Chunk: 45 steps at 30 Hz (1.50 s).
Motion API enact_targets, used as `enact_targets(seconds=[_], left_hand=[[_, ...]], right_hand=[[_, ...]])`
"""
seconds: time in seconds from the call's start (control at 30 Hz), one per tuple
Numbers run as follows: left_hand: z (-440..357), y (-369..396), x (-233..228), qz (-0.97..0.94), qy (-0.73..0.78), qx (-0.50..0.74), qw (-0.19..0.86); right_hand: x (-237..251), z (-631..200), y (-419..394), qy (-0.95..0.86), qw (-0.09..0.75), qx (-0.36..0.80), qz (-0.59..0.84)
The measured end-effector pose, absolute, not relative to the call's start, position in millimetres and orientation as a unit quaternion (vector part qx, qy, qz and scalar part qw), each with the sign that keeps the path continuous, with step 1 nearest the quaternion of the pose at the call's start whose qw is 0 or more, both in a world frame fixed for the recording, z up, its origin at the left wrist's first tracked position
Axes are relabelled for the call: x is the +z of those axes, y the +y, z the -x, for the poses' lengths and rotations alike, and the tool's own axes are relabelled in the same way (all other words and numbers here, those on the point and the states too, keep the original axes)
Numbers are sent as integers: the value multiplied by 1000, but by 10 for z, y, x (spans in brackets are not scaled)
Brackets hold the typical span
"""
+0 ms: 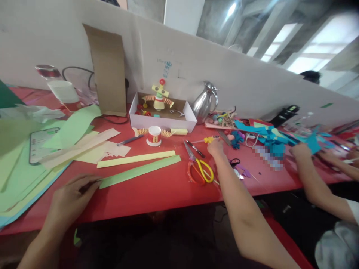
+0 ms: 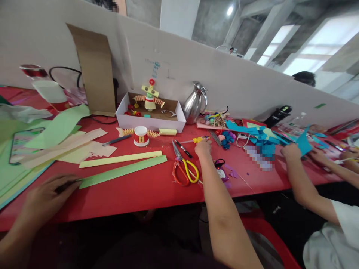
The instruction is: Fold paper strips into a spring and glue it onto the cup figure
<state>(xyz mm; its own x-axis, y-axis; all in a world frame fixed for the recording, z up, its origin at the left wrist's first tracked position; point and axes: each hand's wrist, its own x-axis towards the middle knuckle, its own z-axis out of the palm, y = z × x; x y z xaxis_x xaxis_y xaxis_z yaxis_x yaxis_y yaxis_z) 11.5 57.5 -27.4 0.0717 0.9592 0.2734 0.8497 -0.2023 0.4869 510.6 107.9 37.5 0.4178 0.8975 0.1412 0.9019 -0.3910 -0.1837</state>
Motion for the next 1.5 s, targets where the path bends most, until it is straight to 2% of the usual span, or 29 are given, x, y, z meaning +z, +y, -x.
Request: enact_targets(seconds=[0.07,0.13,0.23,0.33,0.47,0.77,0.93,1.2,1.5], left_hand=[[-141,576,-252,-731,615,277,107],[-159,578,-239,-736,604,284,116],[-182,557,-200,-737,597,296,113],[-277,498,-95,-768,561,295,87],[-638,413,43,-853,460,241,49],[-1255,349,-9,-865,473,164,-44],[-1256,335,-52,-862,472,176,-59],[-1326,330,-65,-851,489,184,-50],[-1457,27,-166,-829,531,167,-52]], right_hand=[[346,-4937,989,-522,155,-43,837],[310,-4671,881,-595,212,-56,773],[252,-4197,731,-782,249,30,570],[198,-3837,649,-836,237,85,488],[150,-3647,581,-850,178,85,489],[106,-3581,445,-860,95,2,502],[85,-3550,510,-861,111,-25,496],[58,-3646,659,-875,128,22,467],[83,-3716,483,-898,70,-11,435]])
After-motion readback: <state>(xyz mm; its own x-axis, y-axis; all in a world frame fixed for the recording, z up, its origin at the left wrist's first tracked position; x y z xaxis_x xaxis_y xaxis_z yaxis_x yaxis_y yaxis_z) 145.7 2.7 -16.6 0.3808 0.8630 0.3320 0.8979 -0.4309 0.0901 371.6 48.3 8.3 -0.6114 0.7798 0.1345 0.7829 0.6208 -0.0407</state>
